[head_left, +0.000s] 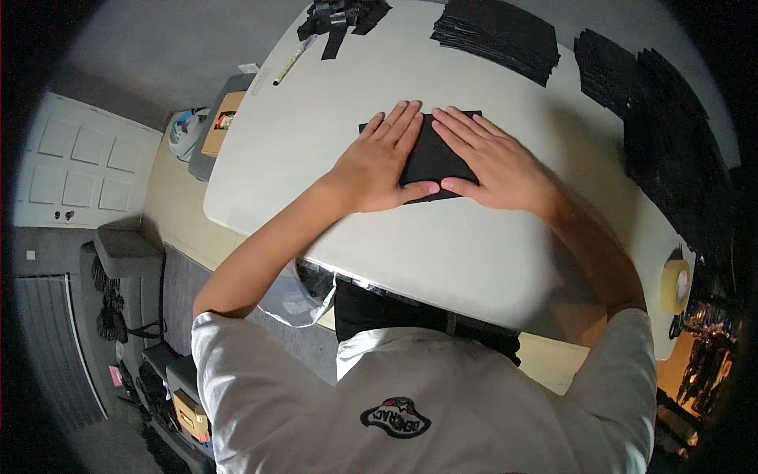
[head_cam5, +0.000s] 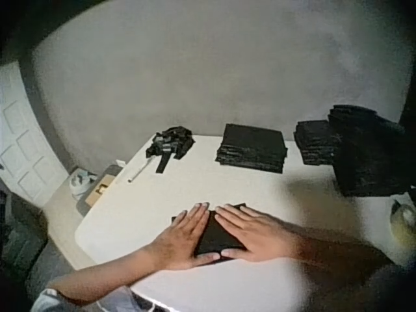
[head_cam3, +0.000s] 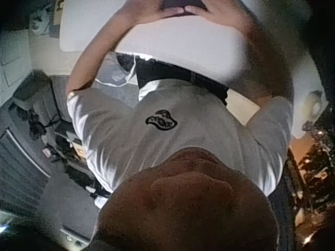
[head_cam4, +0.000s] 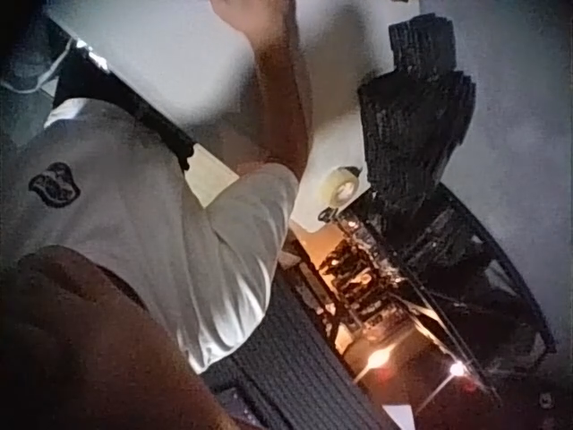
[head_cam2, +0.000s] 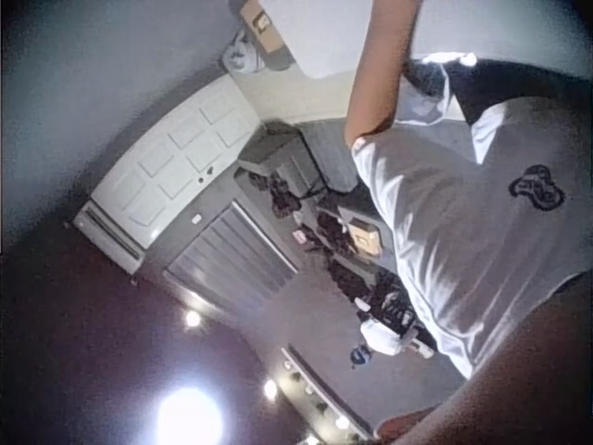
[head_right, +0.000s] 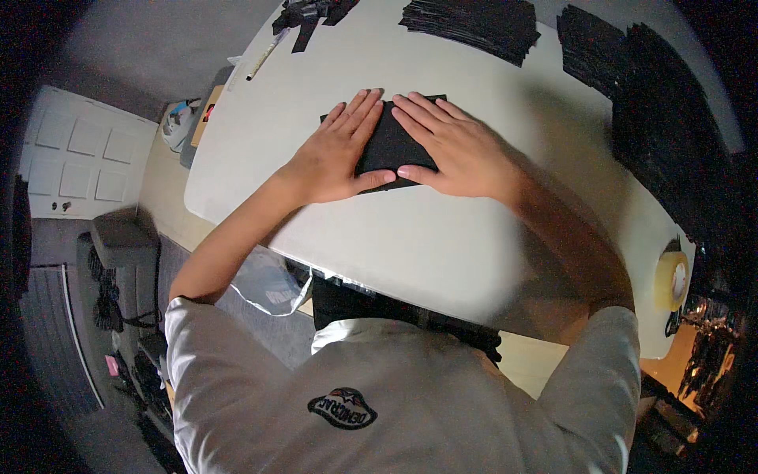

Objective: The recorder takes small items from a larger bag and packs them into individual black shipping pouches, sealing them with tape.

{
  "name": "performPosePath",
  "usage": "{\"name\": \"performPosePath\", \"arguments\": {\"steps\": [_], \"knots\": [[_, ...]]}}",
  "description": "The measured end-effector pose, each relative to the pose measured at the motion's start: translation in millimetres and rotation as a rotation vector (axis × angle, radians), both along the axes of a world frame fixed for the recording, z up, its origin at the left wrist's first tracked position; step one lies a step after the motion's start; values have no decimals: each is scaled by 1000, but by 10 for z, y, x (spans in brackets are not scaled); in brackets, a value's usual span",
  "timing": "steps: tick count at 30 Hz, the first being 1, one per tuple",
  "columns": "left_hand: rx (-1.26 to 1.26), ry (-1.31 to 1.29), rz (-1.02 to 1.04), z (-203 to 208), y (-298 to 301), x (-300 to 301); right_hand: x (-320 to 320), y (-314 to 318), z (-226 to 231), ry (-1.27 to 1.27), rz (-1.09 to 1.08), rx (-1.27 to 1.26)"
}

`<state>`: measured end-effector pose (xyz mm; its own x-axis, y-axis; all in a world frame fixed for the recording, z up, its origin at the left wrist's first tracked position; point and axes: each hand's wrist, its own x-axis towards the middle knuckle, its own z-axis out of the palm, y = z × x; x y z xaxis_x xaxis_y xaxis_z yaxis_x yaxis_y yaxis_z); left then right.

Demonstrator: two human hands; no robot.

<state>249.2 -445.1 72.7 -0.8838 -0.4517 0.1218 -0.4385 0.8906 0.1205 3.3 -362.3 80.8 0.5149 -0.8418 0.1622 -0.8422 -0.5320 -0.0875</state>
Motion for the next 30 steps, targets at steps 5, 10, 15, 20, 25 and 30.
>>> {"name": "performPosePath", "arguments": {"steps": [5, 10, 15, 20, 25, 30], "knots": [[-41, 0, 20, -16, -1, -8, -35, -2, -41, 17, 6, -23], [-66, 16, 38, -33, -8, -4, -27, 5, -21, 9, 0, -26], [-48, 37, 48, -50, -3, 51, -18, 9, 7, -17, -13, 26], [-4, 49, 85, 52, -57, 179, -49, 15, -88, 3, -26, -25], [78, 943, 236, 815, 146, 1031, -43, -5, -96, 10, -74, -13], [-39, 2023, 315, 111, 597, 2600, 13, -35, -30, -67, -33, -24]]}}
